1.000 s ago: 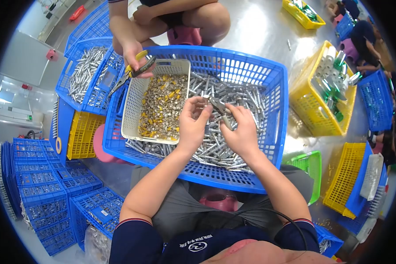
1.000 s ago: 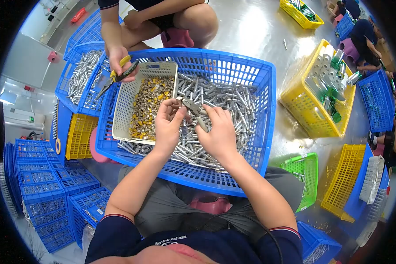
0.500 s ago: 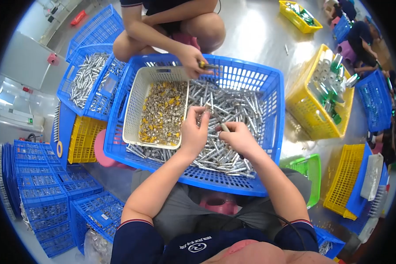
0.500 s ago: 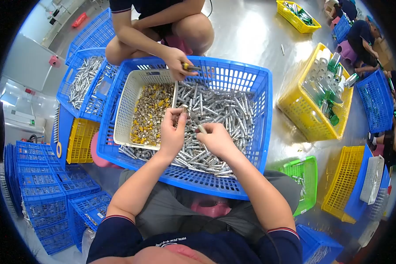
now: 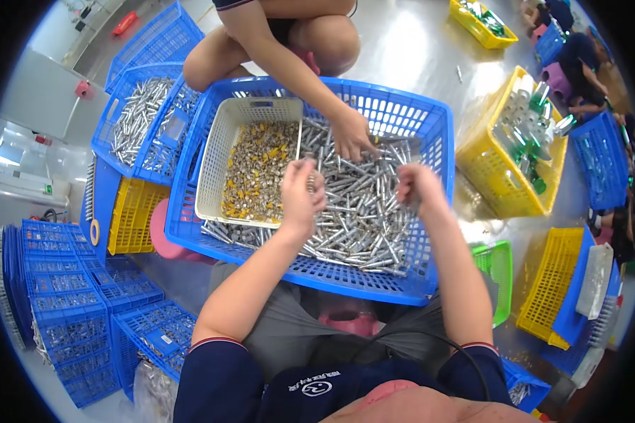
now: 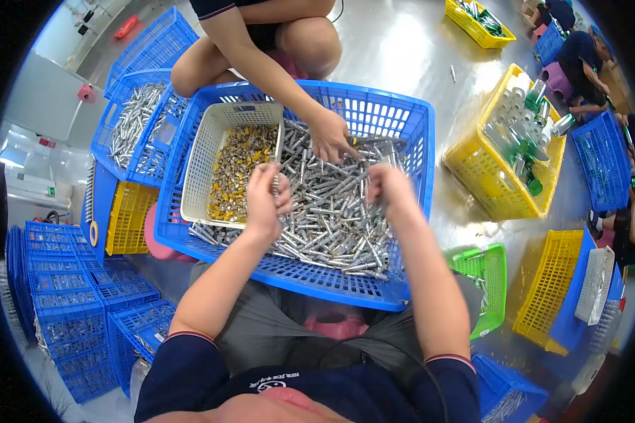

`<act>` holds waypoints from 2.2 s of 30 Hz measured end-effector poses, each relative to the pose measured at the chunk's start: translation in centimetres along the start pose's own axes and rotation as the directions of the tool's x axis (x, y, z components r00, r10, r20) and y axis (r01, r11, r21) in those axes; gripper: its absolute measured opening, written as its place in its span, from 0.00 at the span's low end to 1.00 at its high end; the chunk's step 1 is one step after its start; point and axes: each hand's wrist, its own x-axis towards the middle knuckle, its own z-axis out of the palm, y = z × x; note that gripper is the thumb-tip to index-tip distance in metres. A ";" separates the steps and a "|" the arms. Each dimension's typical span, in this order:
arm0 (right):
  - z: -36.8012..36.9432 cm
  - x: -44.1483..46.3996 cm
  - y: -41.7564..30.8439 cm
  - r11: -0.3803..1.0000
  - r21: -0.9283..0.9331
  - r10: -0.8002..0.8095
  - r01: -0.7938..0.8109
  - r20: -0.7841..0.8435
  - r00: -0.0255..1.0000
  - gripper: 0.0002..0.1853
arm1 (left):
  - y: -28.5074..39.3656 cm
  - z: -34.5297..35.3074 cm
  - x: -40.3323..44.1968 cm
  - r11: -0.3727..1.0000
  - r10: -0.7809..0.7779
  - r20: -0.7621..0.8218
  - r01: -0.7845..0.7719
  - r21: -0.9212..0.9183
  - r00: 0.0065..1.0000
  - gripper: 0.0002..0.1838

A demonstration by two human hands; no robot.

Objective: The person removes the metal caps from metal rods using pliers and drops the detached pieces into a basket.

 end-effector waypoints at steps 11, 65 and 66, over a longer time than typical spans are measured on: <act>2.6 -1.2 3.2 0.764 -0.446 -0.400 0.466 0.238 0.885 0.14 | -0.5 -0.3 0.9 0.986 0.078 0.181 -0.103 0.131 0.980 0.11; 3.8 -1.4 5.5 0.796 -0.473 -0.331 0.378 0.183 0.926 0.15 | -0.5 -2.3 4.2 0.950 0.273 -0.078 -0.256 0.181 0.959 0.06; 3.7 -1.1 6.0 0.783 -0.475 -0.350 0.401 0.196 0.916 0.15 | 0.3 -2.7 4.5 0.955 0.293 -0.112 -0.285 0.083 0.950 0.07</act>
